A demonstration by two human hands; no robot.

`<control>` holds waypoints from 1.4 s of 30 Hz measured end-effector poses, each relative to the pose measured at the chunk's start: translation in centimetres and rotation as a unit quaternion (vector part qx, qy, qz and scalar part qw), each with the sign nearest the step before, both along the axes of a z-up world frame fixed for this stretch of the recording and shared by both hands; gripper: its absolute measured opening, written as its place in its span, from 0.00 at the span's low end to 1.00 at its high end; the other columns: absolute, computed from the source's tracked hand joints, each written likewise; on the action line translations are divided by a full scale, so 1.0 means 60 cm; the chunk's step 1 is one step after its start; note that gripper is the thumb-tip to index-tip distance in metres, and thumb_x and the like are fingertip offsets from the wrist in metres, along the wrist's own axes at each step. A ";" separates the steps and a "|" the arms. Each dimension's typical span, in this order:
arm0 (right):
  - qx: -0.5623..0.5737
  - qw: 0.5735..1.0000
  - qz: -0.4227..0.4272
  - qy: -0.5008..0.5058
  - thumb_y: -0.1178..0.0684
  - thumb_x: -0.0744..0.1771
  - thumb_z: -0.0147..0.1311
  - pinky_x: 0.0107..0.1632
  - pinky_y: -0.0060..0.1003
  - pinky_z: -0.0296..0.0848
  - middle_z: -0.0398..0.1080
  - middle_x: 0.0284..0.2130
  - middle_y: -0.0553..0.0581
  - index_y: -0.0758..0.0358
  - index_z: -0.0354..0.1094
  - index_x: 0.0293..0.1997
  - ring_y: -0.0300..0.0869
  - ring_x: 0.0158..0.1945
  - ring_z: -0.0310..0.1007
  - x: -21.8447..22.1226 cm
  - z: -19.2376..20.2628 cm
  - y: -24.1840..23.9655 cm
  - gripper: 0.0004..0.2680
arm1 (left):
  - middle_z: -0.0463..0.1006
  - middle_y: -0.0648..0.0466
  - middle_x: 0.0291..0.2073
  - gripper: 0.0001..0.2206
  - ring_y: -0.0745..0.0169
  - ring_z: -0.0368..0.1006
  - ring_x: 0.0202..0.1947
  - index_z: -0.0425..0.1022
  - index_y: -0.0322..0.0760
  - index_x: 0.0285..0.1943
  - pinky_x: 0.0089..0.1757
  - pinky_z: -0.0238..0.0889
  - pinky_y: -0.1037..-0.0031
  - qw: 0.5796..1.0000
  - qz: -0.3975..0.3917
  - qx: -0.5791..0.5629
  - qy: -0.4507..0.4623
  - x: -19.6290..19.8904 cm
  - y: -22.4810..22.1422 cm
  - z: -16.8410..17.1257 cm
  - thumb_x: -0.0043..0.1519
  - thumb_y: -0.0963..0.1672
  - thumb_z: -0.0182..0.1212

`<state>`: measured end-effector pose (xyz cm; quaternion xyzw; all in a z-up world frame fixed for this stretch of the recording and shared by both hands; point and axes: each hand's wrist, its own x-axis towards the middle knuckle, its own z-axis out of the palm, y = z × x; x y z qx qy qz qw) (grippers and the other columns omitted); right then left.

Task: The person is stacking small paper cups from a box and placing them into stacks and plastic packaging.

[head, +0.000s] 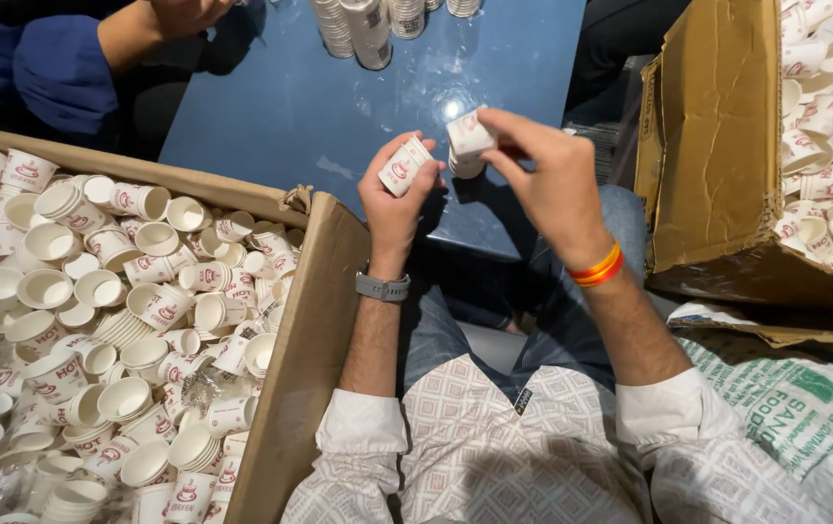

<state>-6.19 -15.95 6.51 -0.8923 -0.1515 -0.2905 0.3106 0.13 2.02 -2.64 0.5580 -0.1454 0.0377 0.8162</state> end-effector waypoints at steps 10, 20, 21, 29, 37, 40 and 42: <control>0.602 0.760 0.125 0.212 0.60 0.68 0.62 0.26 0.23 0.70 0.78 0.38 0.57 0.73 0.62 0.64 0.33 0.31 0.77 0.065 -0.090 -0.020 0.18 | 0.76 0.54 0.48 0.22 0.70 0.74 0.45 0.68 0.31 0.63 0.44 0.74 0.77 0.998 0.057 0.026 -0.027 0.006 -0.006 -0.005 0.61 0.37 0.71; 0.614 0.747 0.101 0.235 0.58 0.68 0.62 0.24 0.21 0.67 0.75 0.36 0.55 0.73 0.68 0.59 0.29 0.27 0.72 0.059 -0.091 -0.006 0.14 | 0.76 0.53 0.47 0.20 0.69 0.76 0.46 0.66 0.32 0.63 0.46 0.75 0.75 0.999 -0.011 -0.041 0.020 0.010 -0.001 -0.003 0.64 0.37 0.67; 0.599 0.765 0.096 0.217 0.59 0.68 0.62 0.24 0.21 0.68 0.75 0.37 0.54 0.73 0.69 0.57 0.29 0.27 0.72 0.056 -0.090 -0.005 0.13 | 0.76 0.53 0.47 0.20 0.69 0.76 0.46 0.66 0.33 0.63 0.46 0.75 0.76 0.999 -0.019 -0.044 0.021 0.010 -0.002 -0.004 0.64 0.37 0.67; 0.531 0.831 0.099 0.132 0.61 0.69 0.64 0.34 0.22 0.69 0.69 0.42 0.53 0.71 0.69 0.56 0.29 0.34 0.72 0.073 -0.158 -0.018 0.11 | 0.76 0.54 0.48 0.21 0.69 0.75 0.48 0.67 0.32 0.63 0.48 0.72 0.77 1.000 -0.011 -0.006 -0.016 0.007 0.003 0.031 0.63 0.37 0.69; 0.223 0.973 0.046 0.042 0.59 0.64 0.68 0.41 0.25 0.71 0.62 0.61 0.56 0.61 0.68 0.62 0.36 0.53 0.68 0.053 -0.120 0.003 0.20 | 0.81 0.53 0.46 0.22 0.73 0.78 0.41 0.71 0.34 0.60 0.38 0.74 0.80 0.965 0.052 0.229 -0.119 0.013 -0.010 0.129 0.59 0.40 0.74; 0.185 0.982 -0.002 0.050 0.56 0.64 0.70 0.44 0.27 0.74 0.64 0.62 0.54 0.56 0.70 0.58 0.38 0.55 0.71 0.058 -0.137 -0.002 0.17 | 0.81 0.53 0.45 0.23 0.75 0.77 0.39 0.71 0.34 0.61 0.36 0.73 0.81 0.963 0.051 0.239 -0.111 0.019 -0.013 0.123 0.59 0.41 0.75; 0.236 0.969 0.031 0.070 0.54 0.63 0.72 0.42 0.27 0.73 0.63 0.59 0.55 0.59 0.63 0.60 0.40 0.57 0.70 0.057 -0.135 -0.002 0.22 | 0.82 0.54 0.43 0.24 0.75 0.76 0.37 0.72 0.34 0.62 0.35 0.73 0.81 0.958 0.056 0.263 -0.103 0.017 -0.012 0.125 0.58 0.42 0.75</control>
